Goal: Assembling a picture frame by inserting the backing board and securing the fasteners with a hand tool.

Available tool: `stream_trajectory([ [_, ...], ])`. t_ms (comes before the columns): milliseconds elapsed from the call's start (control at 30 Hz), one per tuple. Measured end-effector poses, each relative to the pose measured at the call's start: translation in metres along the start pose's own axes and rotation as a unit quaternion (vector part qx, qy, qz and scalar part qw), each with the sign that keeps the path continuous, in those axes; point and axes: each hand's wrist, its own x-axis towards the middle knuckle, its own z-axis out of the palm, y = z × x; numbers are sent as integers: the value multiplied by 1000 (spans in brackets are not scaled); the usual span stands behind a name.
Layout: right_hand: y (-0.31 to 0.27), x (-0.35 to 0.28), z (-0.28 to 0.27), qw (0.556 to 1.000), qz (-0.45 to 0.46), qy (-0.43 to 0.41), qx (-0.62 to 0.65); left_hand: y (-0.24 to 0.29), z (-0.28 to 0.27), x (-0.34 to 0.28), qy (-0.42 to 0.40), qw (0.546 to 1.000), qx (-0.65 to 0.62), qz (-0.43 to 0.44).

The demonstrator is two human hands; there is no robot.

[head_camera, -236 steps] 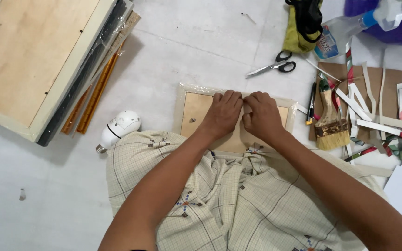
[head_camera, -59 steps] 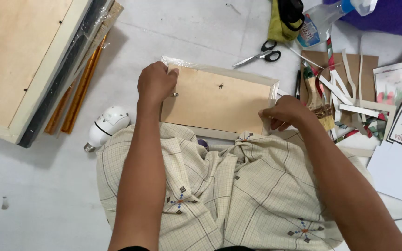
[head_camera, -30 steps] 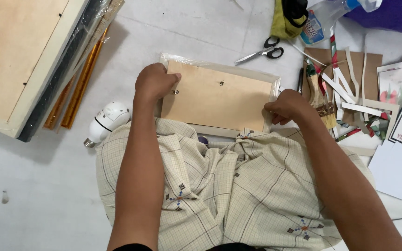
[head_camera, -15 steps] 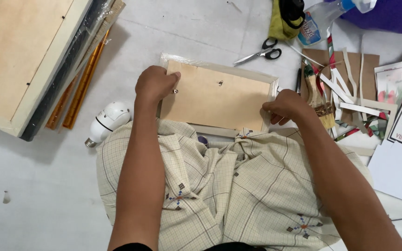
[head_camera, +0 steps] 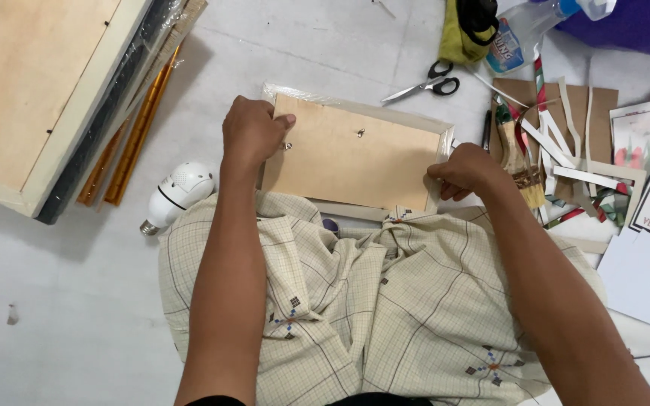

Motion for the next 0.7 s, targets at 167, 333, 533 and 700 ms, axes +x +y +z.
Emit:
stream_trajectory([
  [167,3,6,1,1000,2,4,-13,4,-6,-1,3,1000,-2,6],
  [333,2,10,3,1000,10,-8,-27,3,-8,-1,12,1000,-8,12],
  [533,4,8,0,1000,7,-22,-1,3,-8,0,0,1000,3,16],
  [700,-3,-7,-6,998,5,-40,44,5,-16,-7,-12,999,-29,14],
])
